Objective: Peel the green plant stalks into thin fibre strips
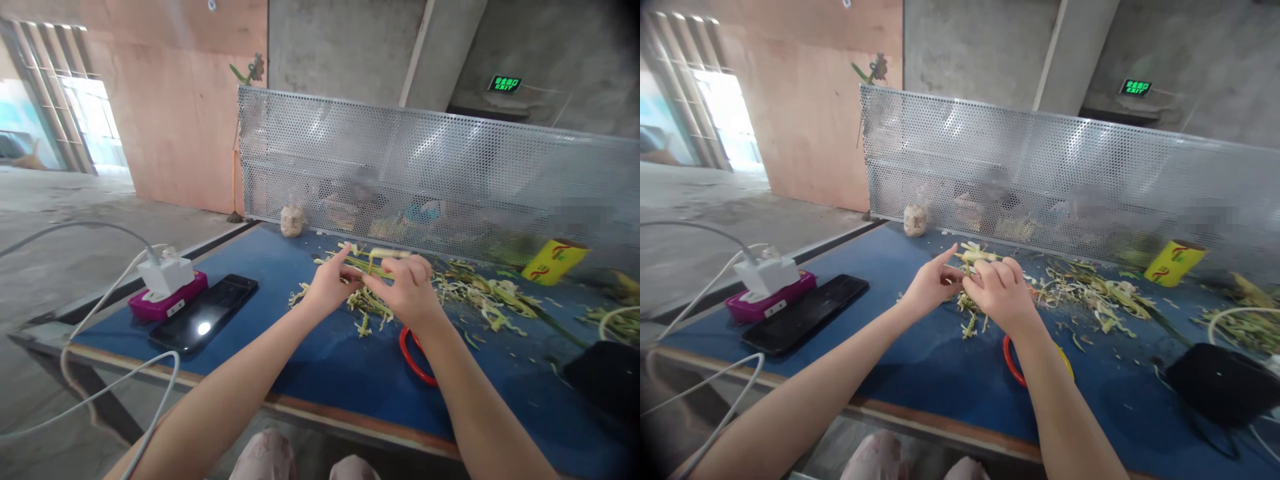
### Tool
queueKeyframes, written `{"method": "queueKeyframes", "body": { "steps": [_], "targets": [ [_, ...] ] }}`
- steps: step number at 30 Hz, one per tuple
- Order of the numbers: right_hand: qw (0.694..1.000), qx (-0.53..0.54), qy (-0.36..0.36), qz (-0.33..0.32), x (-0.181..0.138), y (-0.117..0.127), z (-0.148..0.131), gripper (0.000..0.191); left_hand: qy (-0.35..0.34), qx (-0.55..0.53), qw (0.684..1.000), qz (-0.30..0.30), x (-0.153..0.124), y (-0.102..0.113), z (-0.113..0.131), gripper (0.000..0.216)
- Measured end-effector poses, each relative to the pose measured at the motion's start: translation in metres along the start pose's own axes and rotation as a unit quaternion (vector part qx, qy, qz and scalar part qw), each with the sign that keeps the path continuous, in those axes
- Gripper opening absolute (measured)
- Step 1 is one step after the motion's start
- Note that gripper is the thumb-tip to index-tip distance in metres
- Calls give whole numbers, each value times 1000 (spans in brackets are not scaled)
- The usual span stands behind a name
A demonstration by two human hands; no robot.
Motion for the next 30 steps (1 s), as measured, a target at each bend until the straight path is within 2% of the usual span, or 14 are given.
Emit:
{"method": "queueKeyframes", "body": {
  "steps": [4,7,10,15,20,25,28,30],
  "targets": [
    [990,118,-54,-62,-2,-18,6,13,33,-38,999,-10,0,-3,-5,82],
    [953,265,-100,-108,-5,-34,5,24,58,-93,994,-19,-1,-6,-9,86],
    [917,347,-138,-139,-9,-48,5,29,90,-152,984,-30,-3,-11,-12,90],
    [876,395,-209,-181,-18,-63,11,31,110,-206,971,-40,-4,-15,-12,91],
    [791,449,-352,-223,-36,-81,21,53,131,-214,966,-55,-3,-18,-16,84],
    [706,485,-421,-298,-52,-96,14,37,148,-200,968,-41,-2,-15,-19,72],
    [693,476,-447,-306,-57,-98,18,34,141,-194,970,-34,-2,-13,-18,63],
    [688,478,-453,-307,-58,-99,21,33,142,-197,970,-32,-2,-13,-19,67]
  ]
}}
Point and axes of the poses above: each hand's wrist, its own x-axis towards the middle knuckle, its own y-axis out of the back of the hand, z = x × y, the point moved 9 cm from there along x, towards the middle knuckle, and after that the axes turned 14 degrees about -x, right-handed, at the moved point
